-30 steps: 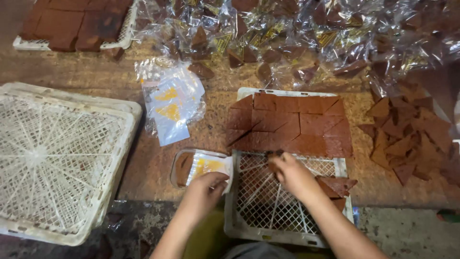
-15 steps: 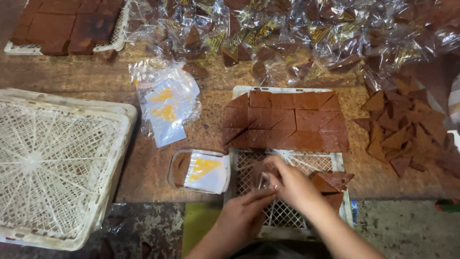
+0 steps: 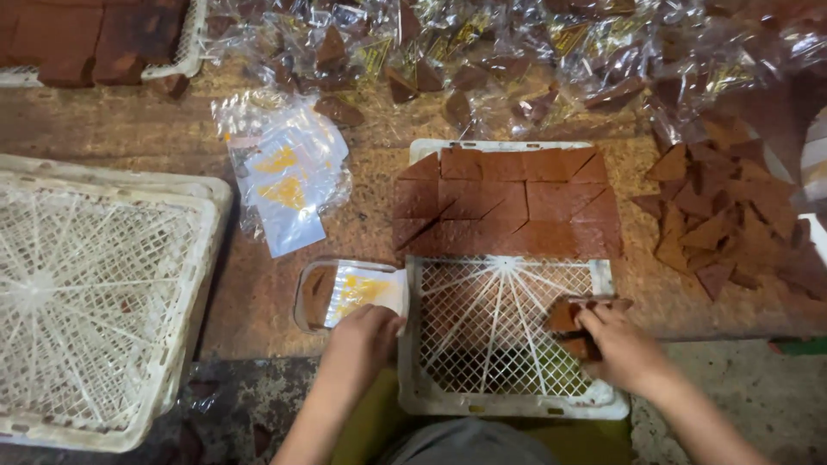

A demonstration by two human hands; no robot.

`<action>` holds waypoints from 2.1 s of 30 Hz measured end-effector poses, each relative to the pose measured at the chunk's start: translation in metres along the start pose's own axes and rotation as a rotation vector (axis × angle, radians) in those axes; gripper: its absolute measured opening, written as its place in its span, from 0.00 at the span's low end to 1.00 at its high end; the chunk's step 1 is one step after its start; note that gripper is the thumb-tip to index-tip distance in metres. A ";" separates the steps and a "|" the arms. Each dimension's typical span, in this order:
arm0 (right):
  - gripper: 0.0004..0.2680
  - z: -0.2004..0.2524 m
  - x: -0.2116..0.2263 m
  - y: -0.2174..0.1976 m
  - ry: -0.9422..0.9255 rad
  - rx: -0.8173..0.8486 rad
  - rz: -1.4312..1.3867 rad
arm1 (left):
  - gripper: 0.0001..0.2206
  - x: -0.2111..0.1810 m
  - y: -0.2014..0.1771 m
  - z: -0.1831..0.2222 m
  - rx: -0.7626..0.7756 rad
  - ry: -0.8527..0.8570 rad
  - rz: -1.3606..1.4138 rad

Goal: Packing triangular food pieces from a drying tray into a small plastic container

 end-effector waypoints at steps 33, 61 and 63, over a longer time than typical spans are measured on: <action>0.14 0.048 0.116 0.008 -0.677 -0.421 -0.738 | 0.23 -0.098 0.020 -0.021 -0.060 0.460 0.116; 0.18 0.064 0.114 0.004 -0.658 -0.467 -0.869 | 0.26 -0.061 0.013 -0.033 -0.118 0.120 0.271; 0.21 0.056 0.121 0.013 -0.687 -0.463 -0.785 | 0.28 -0.074 0.010 -0.040 -0.142 0.183 0.245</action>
Point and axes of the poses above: each hand's wrist, its own z-axis away from the middle knuckle, its own y-axis out of the palm, x = y × z, the point moved 1 cm from there along -z, towards the middle knuckle, and after that the axes turned 13 degrees about y, right-handed, at the moved point
